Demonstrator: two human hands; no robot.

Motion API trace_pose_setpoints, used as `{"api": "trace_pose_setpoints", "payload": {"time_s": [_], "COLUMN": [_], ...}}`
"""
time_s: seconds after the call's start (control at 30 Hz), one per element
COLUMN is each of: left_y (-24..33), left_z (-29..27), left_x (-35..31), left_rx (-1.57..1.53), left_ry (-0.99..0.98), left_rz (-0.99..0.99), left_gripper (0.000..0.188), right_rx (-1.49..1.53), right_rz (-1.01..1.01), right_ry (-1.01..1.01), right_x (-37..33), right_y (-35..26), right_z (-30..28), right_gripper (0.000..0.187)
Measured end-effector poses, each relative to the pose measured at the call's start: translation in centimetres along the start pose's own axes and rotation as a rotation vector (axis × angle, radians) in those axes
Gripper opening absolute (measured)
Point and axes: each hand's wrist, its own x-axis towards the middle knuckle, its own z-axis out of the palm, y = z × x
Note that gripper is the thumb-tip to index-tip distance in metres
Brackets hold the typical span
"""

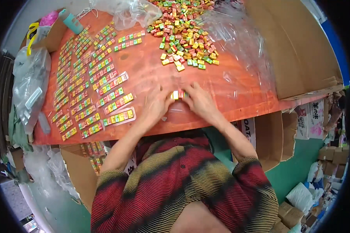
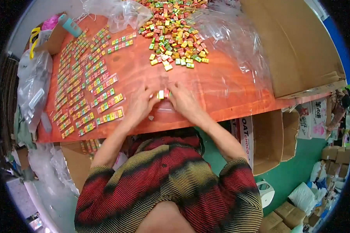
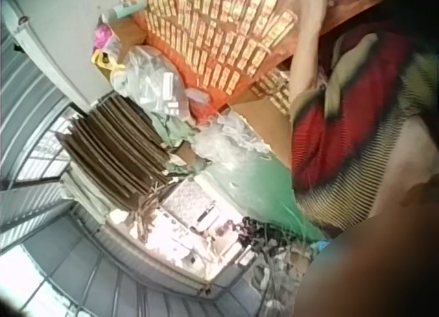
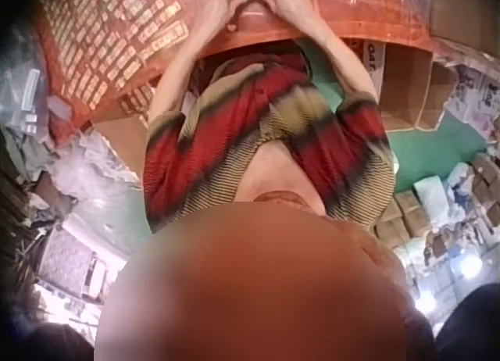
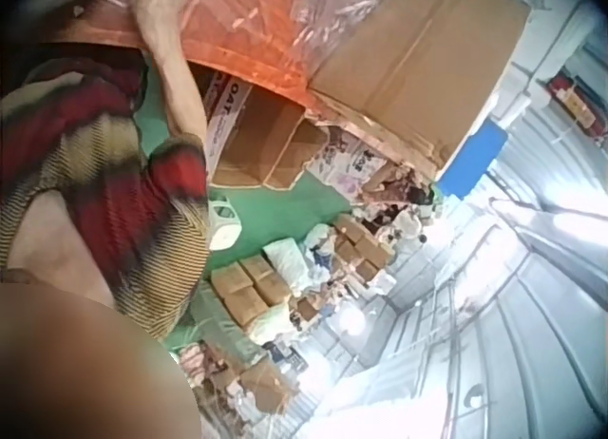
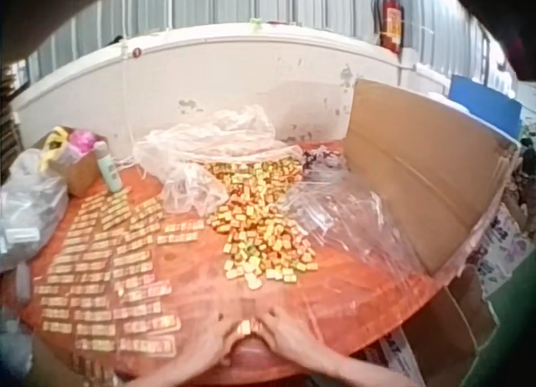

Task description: Arrange small colorful toy packets into groups of five on a table.

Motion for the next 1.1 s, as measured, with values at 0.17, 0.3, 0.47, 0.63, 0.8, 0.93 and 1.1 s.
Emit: {"api": "trace_pose_setpoints", "payload": {"time_s": [0.17,0.3,0.47,0.63,0.8,0.93,1.1], "left_y": [-0.2,-0.8,0.1,0.2,0.6,-0.3,0.6], "left_z": [0.8,1.8,1.8,1.8,1.5,2.1,1.7], "left_x": [-4.4,-5.9,-7.3,-7.5,-7.4,-7.7,-7.4], "left_rx": [0.158,0.366,0.537,0.334,0.428,0.355,0.425], "left_ry": [0.054,0.101,-0.032,-0.104,-0.191,-0.087,-0.145], "left_rz": [0.044,0.174,0.135,0.063,0.031,-0.008,-0.009], "left_gripper": [0.041,0.050,0.063,0.074,0.077,0.078,0.079], "right_rx": [0.005,-0.110,-0.276,-0.106,-0.173,-0.108,-0.204], "right_rz": [-0.096,-0.118,-0.206,-0.171,-0.159,-0.205,-0.193], "right_ry": [0.075,0.007,0.077,0.002,0.020,0.013,0.005], "right_x": [-3.9,-5.3,-7.7,-8.0,-7.9,-7.9,-7.8], "right_y": [-0.2,-0.5,-1.1,-1.5,-1.9,-2.4,-1.9], "right_z": [3.0,2.6,4.5,5.0,4.8,5.9,6.0], "right_gripper": [0.036,0.046,0.067,0.083,0.085,0.084,0.086]}}
